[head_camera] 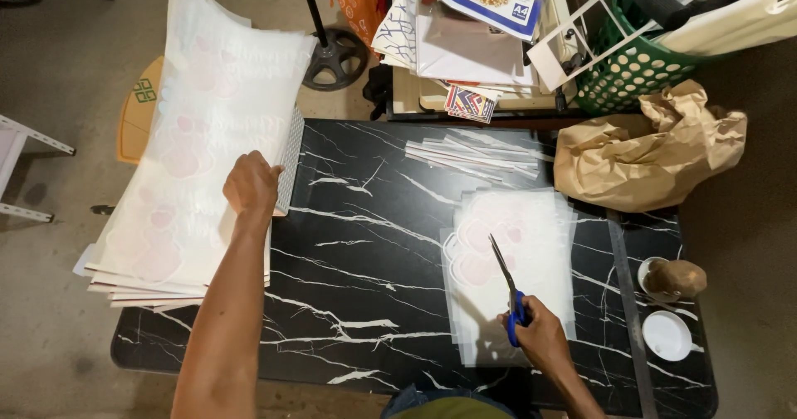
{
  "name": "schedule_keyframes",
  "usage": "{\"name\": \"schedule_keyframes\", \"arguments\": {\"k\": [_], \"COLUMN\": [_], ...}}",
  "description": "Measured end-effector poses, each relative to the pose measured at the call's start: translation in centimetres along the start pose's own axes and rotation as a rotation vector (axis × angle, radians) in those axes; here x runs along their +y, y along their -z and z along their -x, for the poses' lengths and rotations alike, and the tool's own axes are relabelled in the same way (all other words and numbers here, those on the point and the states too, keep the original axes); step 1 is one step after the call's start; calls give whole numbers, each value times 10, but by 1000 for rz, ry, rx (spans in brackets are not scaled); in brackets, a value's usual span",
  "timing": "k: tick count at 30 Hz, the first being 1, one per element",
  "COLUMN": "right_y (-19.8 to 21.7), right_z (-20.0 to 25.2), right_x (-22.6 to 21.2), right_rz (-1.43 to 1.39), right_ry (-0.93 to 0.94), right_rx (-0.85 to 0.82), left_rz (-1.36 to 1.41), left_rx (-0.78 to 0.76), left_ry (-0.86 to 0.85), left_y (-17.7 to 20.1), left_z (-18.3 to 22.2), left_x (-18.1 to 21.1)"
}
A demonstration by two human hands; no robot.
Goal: Manually cutting individual stickers from a printed sheet using scissors.
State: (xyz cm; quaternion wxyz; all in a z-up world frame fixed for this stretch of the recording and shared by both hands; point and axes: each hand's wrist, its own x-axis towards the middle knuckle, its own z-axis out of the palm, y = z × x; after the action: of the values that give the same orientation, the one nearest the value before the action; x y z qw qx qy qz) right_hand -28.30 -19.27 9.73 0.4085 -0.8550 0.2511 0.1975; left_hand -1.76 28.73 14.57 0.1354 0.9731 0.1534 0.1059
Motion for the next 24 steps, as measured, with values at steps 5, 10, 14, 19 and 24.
{"name": "schedule_keyframes", "arguments": {"k": [5,10,14,19,24], "right_y": [-3,-4,-10,-13,-14], "right_z": [0,1,-8,-27,-50], "right_x": [-12,-23,-25,-14,9], "right_rz": [-96,-213,-474,-869,-1232], "right_ry": [21,68,19,23,-74], "right_rx": [-27,-40,-99,-172,-144], "left_rz": [29,-4,-8,341,250], "left_rx": [54,-4,-3,-72,-458], "left_ry": [-60,-117,-709,-1177,-1306], "left_y": [2,-7,-38,-48,-72], "left_z": [2,11,68,172,234], "left_x": [8,41,76,119,103]}}
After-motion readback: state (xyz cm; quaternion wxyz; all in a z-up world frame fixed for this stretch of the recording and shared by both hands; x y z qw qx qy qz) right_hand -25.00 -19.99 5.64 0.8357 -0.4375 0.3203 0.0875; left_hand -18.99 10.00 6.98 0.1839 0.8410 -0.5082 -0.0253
